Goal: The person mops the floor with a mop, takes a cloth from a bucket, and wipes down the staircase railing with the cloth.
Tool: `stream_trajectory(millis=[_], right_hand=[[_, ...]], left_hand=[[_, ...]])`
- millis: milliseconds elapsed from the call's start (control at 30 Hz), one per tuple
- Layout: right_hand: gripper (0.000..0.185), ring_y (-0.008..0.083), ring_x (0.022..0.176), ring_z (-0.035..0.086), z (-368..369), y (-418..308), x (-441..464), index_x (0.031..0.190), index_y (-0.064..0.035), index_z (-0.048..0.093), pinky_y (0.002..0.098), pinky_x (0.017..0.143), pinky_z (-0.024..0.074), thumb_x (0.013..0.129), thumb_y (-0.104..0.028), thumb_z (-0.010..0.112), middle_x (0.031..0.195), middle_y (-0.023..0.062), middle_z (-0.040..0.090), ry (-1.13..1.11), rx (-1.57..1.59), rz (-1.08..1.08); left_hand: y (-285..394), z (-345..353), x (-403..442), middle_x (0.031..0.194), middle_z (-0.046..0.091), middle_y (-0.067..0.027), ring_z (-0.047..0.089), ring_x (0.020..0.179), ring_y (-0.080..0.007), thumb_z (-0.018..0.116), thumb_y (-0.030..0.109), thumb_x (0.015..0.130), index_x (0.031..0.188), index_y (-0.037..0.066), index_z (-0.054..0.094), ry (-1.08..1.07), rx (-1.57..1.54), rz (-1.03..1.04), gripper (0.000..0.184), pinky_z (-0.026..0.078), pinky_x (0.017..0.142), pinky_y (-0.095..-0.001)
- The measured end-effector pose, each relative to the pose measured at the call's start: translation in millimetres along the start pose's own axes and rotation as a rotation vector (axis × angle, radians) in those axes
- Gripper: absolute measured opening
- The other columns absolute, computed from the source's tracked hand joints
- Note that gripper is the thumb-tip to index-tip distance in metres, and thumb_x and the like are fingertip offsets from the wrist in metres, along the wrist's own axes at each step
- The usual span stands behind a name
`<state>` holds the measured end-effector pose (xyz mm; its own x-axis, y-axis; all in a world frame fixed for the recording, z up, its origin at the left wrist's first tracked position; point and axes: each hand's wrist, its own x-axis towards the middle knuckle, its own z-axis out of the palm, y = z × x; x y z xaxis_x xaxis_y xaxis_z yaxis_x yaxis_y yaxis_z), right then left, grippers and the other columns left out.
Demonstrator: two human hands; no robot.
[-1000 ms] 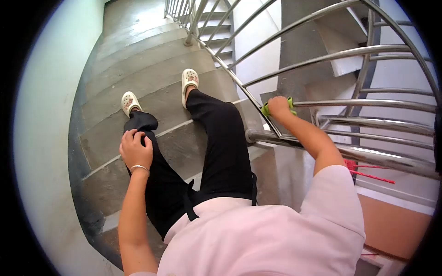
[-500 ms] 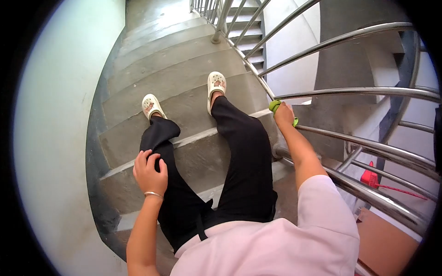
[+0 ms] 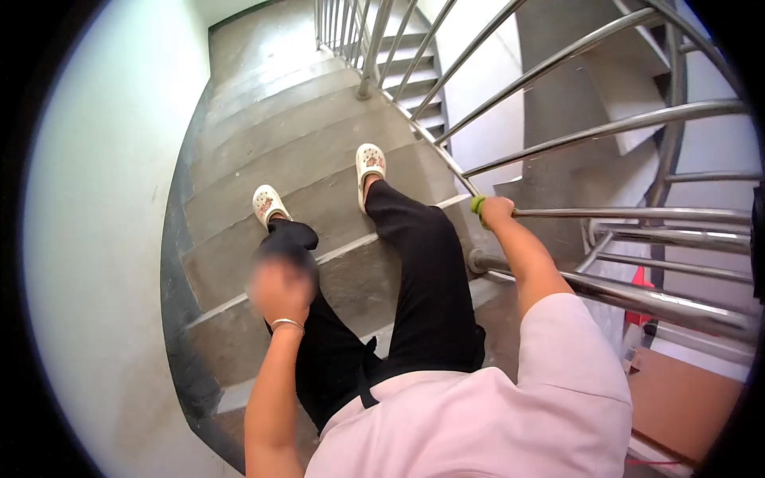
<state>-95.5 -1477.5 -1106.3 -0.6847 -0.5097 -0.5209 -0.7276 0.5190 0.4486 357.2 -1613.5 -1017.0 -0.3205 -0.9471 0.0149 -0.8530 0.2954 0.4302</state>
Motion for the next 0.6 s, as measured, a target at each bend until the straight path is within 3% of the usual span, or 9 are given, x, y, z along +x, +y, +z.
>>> stream_trajectory(millis=[67, 167, 233, 300, 400, 467, 533, 600], right_hand=[[0.017, 0.0204, 0.086, 0.063, -21.6, 7.7, -34.7, 0.088, -0.0174, 0.069, 0.0346, 0.065, 0.0440, 0.077, -0.020, 0.057, 0.093, 0.0031, 0.066, 0.025, -0.268, -0.072], [0.018, 0.0209, 0.086, 0.063, -59.0, 34.9, -64.4, 0.090, -0.0167, 0.068, 0.0361, 0.064, 0.0433, 0.078, -0.021, 0.055, 0.094, 0.0035, 0.066, 0.094, -0.322, -0.029], [0.019, 0.0205, 0.085, 0.063, -100.4, 54.8, -104.7, 0.090, -0.0169, 0.068, 0.0360, 0.061, 0.0422, 0.078, -0.021, 0.055, 0.094, 0.0034, 0.066, 0.129, -0.363, 0.009], [0.019, 0.0207, 0.085, 0.062, -139.6, 77.3, -145.1, 0.089, -0.0171, 0.069, 0.0350, 0.067, 0.0414, 0.078, -0.018, 0.052, 0.087, 0.0029, 0.066, 0.167, -0.440, 0.003], [0.022, 0.0213, 0.090, 0.059, -193.4, 121.4, -200.5, 0.090, -0.0147, 0.067, 0.0349, 0.077, 0.0389, 0.076, -0.013, 0.051, 0.090, 0.0047, 0.064, 0.338, -0.400, 0.042], [0.024, 0.0237, 0.100, 0.052, -225.5, 141.5, -256.9, 0.098, -0.0100, 0.062, 0.0392, 0.088, 0.0338, 0.077, -0.013, 0.051, 0.099, 0.0081, 0.059, 0.745, -0.240, 0.099], [0.027, 0.0248, 0.108, 0.045, -247.0, 171.6, -296.0, 0.104, -0.0076, 0.057, 0.0415, 0.090, 0.0325, 0.078, -0.011, 0.049, 0.106, 0.0093, 0.053, 1.273, -0.029, 0.071], [0.046, 0.0291, 0.105, 0.044, -282.1, 168.9, -350.8, 0.110, -0.0069, 0.050, 0.0416, 0.093, 0.0323, 0.067, -0.013, 0.065, 0.110, 0.0111, 0.047, 1.649, 0.085, 0.284]], left_hand=[[-3.9, 8.2, 0.3, 0.072, 0.056, -0.0112, 0.054, 0.064, -0.0289, 0.061, 0.020, 0.067, 0.071, 0.010, 0.059, 0.160, -0.046, 0.108, 0.012, 0.043, 0.058, -0.0389], [2.5, 7.3, -0.6, 0.076, 0.059, -0.0098, 0.055, 0.072, -0.0294, 0.062, 0.021, 0.066, 0.075, 0.009, 0.061, 0.085, -0.030, 0.042, 0.014, 0.044, 0.066, -0.0388], [-5.3, 22.7, -4.6, 0.076, 0.059, -0.0104, 0.056, 0.073, -0.0290, 0.061, 0.020, 0.066, 0.075, 0.009, 0.062, 0.146, -0.041, 0.098, 0.014, 0.044, 0.066, -0.0389], [20.1, -6.9, -10.6, 0.077, 0.060, -0.0103, 0.056, 0.074, -0.0281, 0.059, 0.018, 0.068, 0.075, 0.009, 0.062, 0.137, -0.105, 0.027, 0.012, 0.044, 0.067, -0.0390], [5.4, 16.3, -15.0, 0.077, 0.060, -0.0102, 0.055, 0.075, -0.0284, 0.057, 0.015, 0.069, 0.076, 0.009, 0.062, 0.187, -0.133, 0.101, 0.011, 0.044, 0.068, -0.0389], [-5.4, 16.1, -16.6, 0.078, 0.059, -0.0106, 0.055, 0.074, -0.0288, 0.056, 0.015, 0.070, 0.077, 0.008, 0.062, 0.212, -0.072, 0.243, 0.012, 0.043, 0.069, -0.0394], [-13.2, 10.2, -16.9, 0.078, 0.059, -0.0108, 0.055, 0.075, -0.0288, 0.057, 0.015, 0.070, 0.078, 0.008, 0.062, 0.223, -0.006, 0.375, 0.013, 0.043, 0.069, -0.0398], [-9.3, 5.8, -18.7, 0.081, 0.060, -0.0101, 0.055, 0.076, -0.0282, 0.058, 0.018, 0.070, 0.080, 0.007, 0.063, 0.226, -0.156, 0.342, 0.016, 0.042, 0.070, -0.0409]])
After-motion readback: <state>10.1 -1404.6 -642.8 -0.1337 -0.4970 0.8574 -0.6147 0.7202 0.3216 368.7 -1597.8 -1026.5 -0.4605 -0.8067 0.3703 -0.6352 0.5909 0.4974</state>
